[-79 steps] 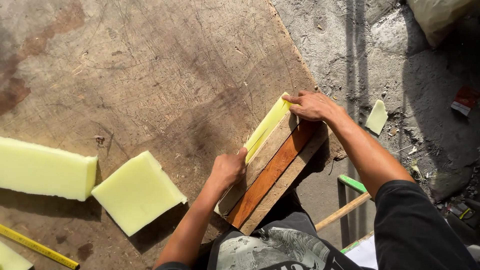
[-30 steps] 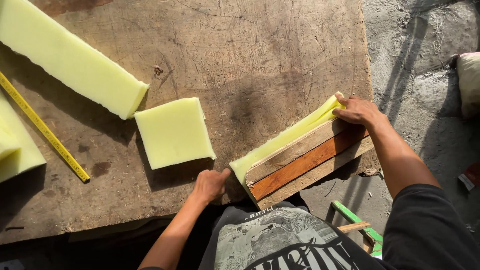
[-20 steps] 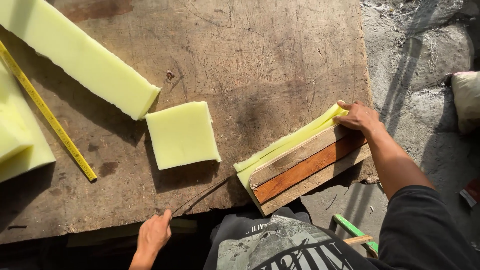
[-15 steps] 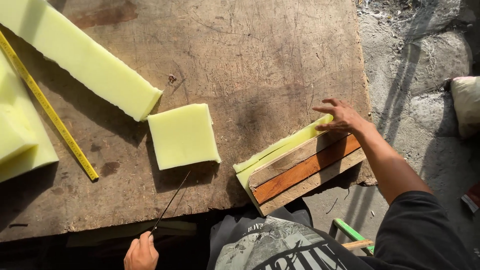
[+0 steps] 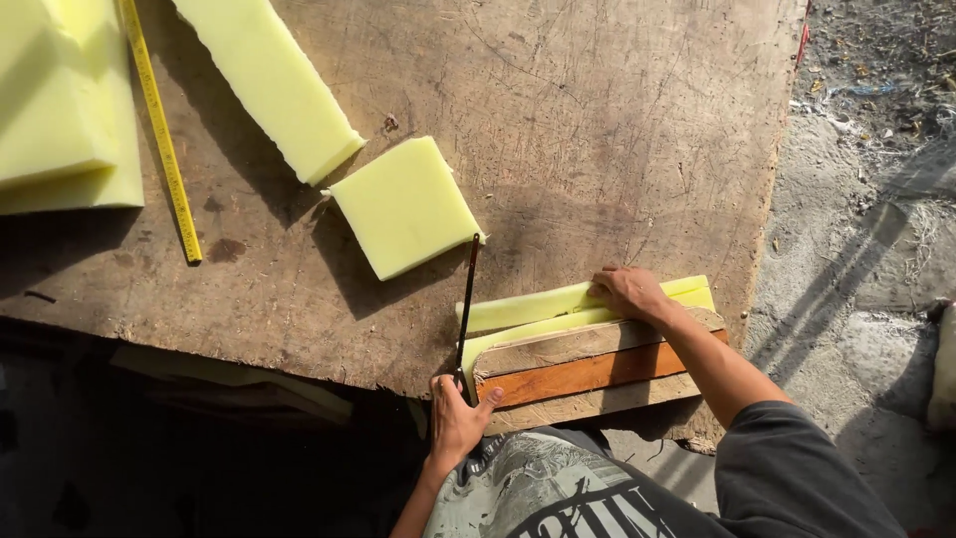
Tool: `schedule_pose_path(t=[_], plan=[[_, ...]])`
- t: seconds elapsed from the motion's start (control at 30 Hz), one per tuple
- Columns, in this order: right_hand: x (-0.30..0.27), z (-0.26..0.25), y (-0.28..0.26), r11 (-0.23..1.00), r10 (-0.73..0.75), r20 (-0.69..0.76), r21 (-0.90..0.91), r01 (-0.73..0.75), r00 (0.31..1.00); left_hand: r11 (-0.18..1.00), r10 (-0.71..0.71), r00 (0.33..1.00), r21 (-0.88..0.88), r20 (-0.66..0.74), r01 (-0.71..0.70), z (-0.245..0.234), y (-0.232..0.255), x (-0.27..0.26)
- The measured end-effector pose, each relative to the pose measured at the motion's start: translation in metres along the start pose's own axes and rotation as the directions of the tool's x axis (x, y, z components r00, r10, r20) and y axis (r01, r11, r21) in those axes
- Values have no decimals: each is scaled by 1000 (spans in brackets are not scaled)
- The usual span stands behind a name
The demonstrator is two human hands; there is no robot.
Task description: Measuring and cutting foam blocks to size for upholstery using a ruler and a hand saw.
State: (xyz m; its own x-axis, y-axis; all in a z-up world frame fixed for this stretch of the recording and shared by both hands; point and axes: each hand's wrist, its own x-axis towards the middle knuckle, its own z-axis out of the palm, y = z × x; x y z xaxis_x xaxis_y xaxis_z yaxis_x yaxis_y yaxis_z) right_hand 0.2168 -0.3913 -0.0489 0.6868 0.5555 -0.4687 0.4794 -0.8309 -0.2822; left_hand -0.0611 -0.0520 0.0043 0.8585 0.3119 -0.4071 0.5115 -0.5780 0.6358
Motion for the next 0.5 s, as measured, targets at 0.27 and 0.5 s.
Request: schedule_pose_path(t=[0.27,0.5], plan=[[-2,5,54,838,456,-422,501,-217,783,924,-296,943,-202,154,324,2,64,-4],[-44,-52,228,780,596,-757,625,-33,-267,810,-364,882,-366,301,459,-11,84,-11]])
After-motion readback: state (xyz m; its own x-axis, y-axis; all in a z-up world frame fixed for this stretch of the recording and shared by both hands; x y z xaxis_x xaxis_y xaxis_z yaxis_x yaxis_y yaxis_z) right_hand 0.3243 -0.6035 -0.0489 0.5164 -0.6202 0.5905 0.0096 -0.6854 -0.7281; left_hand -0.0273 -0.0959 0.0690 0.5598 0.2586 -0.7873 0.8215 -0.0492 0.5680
